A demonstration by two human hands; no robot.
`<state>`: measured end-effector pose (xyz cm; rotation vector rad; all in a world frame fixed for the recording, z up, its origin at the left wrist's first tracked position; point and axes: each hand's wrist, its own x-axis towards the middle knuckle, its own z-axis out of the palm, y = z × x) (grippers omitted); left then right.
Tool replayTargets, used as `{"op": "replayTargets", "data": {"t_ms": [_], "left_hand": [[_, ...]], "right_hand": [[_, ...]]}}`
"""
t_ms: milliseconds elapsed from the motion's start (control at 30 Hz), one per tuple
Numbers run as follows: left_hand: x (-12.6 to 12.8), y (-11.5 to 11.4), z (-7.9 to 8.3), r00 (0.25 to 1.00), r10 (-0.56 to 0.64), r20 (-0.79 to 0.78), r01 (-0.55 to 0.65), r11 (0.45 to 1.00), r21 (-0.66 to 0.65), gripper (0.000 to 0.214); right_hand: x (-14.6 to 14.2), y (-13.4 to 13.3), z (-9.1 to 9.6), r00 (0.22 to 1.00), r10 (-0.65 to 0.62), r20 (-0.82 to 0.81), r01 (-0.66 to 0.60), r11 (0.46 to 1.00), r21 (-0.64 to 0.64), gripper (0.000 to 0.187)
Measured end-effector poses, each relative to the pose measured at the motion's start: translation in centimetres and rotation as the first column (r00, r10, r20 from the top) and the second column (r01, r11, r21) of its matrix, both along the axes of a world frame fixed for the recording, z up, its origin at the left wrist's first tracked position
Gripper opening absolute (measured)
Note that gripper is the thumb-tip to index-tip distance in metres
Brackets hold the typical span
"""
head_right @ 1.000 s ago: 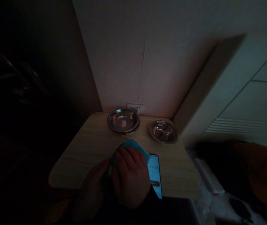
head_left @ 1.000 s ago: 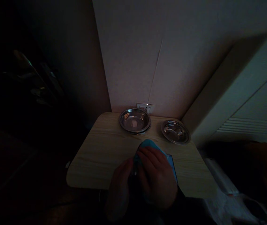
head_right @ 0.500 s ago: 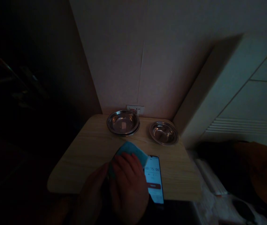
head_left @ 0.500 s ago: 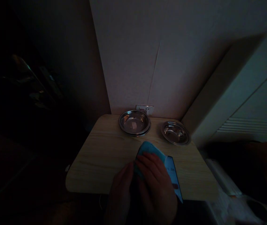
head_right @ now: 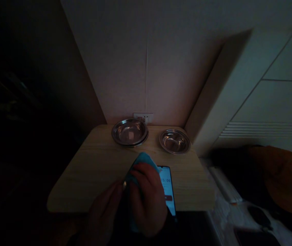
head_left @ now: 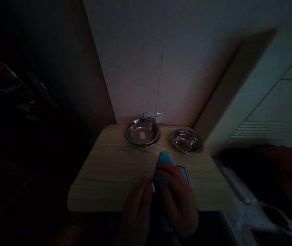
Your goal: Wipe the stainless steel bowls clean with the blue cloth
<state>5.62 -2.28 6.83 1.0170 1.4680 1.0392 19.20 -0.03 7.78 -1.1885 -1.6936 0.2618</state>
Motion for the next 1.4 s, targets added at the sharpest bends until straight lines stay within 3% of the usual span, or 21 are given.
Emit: {"op": "replayTargets", "data": {"t_ms": [133,367,600,800,900,967,1033,1100,1167,1267,1333,1400], "left_hand": [[0.2,-0.3,0.0,0.999,-0.028,-0.037,0.030,0.998,0.057,0.033],[0.5,-0.4,0.5,0.999,0.025,-0.030,-0.022,0.997,0.077,0.030],[1.1,-1.2,-0.6,0.992,0.096,-0.081,-0.080,0.980,0.180,0.026],[-0.2,-1.3,-1.4,0.985,0.157,-0.070,-0.144,0.975,0.169,0.025],[0.1,-1.7,-0.9,0.982,0.169,-0.089,-0.151,0.972,0.180,0.029],[0.5,-2.0,-0.5,0.981,0.168,-0.094,-0.147,0.970,0.196,0.032],[0.6,-2.1,-0.3,0.980,0.173,-0.094,-0.152,0.969,0.195,0.033],[0.4,-2.1,-0.4,0.975,0.193,-0.108,-0.171,0.969,0.179,0.030],[0.0,-2.0,-0.6,0.971,0.205,-0.122,-0.184,0.968,0.169,0.025],[-0.4,-1.8,-0.9,0.973,0.202,-0.112,-0.183,0.969,0.163,0.024],[-0.8,-1.6,-0.9,0.970,0.212,-0.117,-0.199,0.974,0.110,0.026],[-1.3,-1.3,-0.8,0.968,0.214,-0.133,-0.210,0.977,0.043,0.029]], "right_hand": [[0.7,1.3,-0.4,0.989,-0.063,-0.136,0.055,0.996,-0.066,0.022],[-0.7,-1.6,-0.9,0.998,-0.033,0.047,0.028,0.994,0.101,0.030],[0.3,1.3,0.0,0.987,-0.071,-0.146,0.058,0.994,-0.089,0.021],[-1.3,-0.4,0.5,1.000,0.005,-0.019,-0.005,0.999,0.035,0.026],[0.0,2.1,0.4,0.989,0.049,-0.136,-0.062,0.993,-0.098,0.020],[0.9,3.9,0.1,0.970,0.057,-0.236,-0.126,0.949,-0.290,0.020],[1.0,4.4,-0.1,0.960,0.039,-0.278,-0.146,0.916,-0.374,0.024],[0.2,3.2,-0.3,0.969,0.009,-0.245,-0.081,0.954,-0.287,0.022],[-0.9,1.0,-0.1,0.990,0.009,-0.142,-0.021,0.997,-0.081,0.023],[-1.5,-0.7,0.6,0.996,0.074,0.047,-0.077,0.994,0.076,0.029],[-1.0,0.0,1.0,0.992,0.108,0.060,-0.111,0.993,0.051,0.027],[-0.1,1.5,1.2,0.994,0.108,-0.021,-0.110,0.990,-0.091,0.022]]}}
